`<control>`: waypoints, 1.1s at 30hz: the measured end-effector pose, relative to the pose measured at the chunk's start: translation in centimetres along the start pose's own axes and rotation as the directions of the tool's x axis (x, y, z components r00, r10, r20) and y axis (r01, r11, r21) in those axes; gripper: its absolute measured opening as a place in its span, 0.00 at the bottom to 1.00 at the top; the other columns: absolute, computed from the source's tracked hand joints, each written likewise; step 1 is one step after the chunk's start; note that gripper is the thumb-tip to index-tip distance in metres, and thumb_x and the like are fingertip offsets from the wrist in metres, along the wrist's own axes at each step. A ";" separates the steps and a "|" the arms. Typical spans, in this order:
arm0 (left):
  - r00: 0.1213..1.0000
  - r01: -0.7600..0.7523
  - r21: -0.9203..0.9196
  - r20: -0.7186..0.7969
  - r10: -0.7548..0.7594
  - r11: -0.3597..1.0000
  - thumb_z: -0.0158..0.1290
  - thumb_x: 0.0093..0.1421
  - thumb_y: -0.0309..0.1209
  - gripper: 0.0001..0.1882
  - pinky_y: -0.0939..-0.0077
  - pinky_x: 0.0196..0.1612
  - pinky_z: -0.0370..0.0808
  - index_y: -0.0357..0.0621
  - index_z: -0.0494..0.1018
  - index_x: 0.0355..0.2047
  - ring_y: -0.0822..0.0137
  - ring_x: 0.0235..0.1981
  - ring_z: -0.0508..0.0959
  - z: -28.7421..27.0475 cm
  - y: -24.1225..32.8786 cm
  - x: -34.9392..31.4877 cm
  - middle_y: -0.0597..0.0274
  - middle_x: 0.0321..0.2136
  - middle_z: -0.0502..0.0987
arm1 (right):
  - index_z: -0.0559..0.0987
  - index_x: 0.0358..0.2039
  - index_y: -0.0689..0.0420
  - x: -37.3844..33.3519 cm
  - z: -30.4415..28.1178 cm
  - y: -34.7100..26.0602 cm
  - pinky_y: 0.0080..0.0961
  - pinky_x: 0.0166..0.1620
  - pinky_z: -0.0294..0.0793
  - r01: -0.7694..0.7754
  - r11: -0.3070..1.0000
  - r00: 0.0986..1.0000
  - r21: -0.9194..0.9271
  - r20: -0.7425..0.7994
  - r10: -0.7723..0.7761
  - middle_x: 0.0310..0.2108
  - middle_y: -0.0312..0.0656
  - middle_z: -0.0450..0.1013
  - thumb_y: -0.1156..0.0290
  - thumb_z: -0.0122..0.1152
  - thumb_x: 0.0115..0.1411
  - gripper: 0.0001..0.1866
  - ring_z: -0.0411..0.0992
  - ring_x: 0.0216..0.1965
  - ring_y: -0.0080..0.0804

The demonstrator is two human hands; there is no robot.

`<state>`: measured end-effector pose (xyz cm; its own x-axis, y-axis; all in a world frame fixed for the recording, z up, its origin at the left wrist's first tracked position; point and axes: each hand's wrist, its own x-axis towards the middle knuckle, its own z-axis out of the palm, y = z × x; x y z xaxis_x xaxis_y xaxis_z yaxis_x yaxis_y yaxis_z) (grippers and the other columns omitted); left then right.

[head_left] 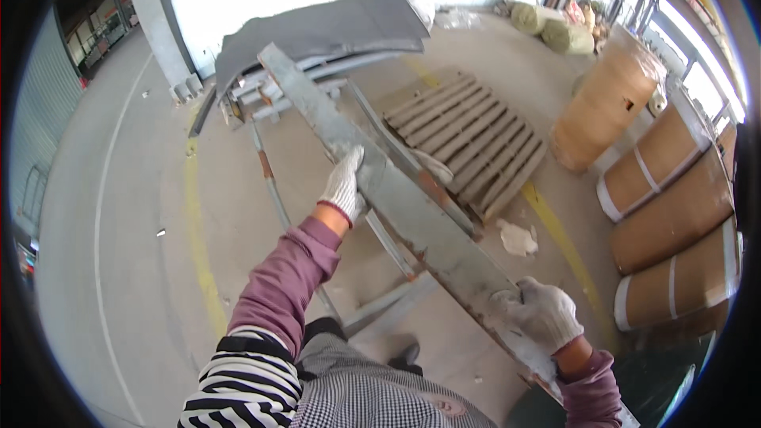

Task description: The person moves a metal frame, gathers green plastic straps from the floor, and pushes a metal cart. They then pick up pieces of brown paper from the floor and the cart and place them onto a large pile.

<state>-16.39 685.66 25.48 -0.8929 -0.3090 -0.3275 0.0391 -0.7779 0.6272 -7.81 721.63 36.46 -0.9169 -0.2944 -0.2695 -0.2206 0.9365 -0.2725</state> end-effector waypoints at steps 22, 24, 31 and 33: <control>0.922 0.184 -0.013 -0.344 -0.177 0.983 0.30 0.51 0.77 0.48 0.43 0.54 0.67 0.61 0.55 0.62 0.51 0.55 0.67 -51.1 27.8 24.5 0.60 0.57 0.64 | 0.81 0.37 0.48 18.1 29.2 -37.9 0.38 0.38 0.77 -0.147 0.989 0.919 0.024 0.373 0.128 0.32 0.45 0.78 0.41 0.65 0.41 0.28 0.77 0.36 0.45; 0.878 0.269 -0.100 -0.383 -0.287 0.958 0.30 0.51 0.77 0.45 0.36 0.46 0.71 0.64 0.57 0.61 0.47 0.49 0.70 -52.2 29.1 24.3 0.58 0.55 0.64 | 0.81 0.38 0.47 18.4 30.0 -40.9 0.38 0.39 0.77 -0.237 0.971 0.859 -0.033 0.459 0.226 0.33 0.46 0.78 0.43 0.64 0.43 0.26 0.77 0.37 0.45; 0.782 0.439 -0.296 -0.340 -0.523 0.849 0.33 0.55 0.70 0.33 0.50 0.36 0.71 0.56 0.66 0.35 0.54 0.28 0.72 -68.7 25.7 25.2 0.60 0.28 0.71 | 0.78 0.42 0.44 16.5 46.1 -44.2 0.39 0.29 0.75 -0.216 0.976 0.919 0.009 0.340 0.200 0.30 0.43 0.77 0.37 0.65 0.43 0.31 0.76 0.28 0.42; 0.736 0.480 -0.354 -0.335 -0.588 0.802 0.34 0.55 0.69 0.31 0.52 0.36 0.71 0.55 0.66 0.33 0.55 0.27 0.71 -72.0 25.6 25.7 0.62 0.27 0.71 | 0.82 0.36 0.48 17.6 48.9 -46.2 0.41 0.37 0.76 -0.292 0.940 0.840 -0.175 0.422 0.340 0.32 0.45 0.78 0.47 0.62 0.47 0.21 0.77 0.36 0.46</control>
<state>-6.09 618.43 -17.76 -0.5295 0.0470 -0.8470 -0.2385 -0.9664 0.0955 2.54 663.85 -0.80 -0.7050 -0.0094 -0.7091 0.0023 0.9999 -0.0155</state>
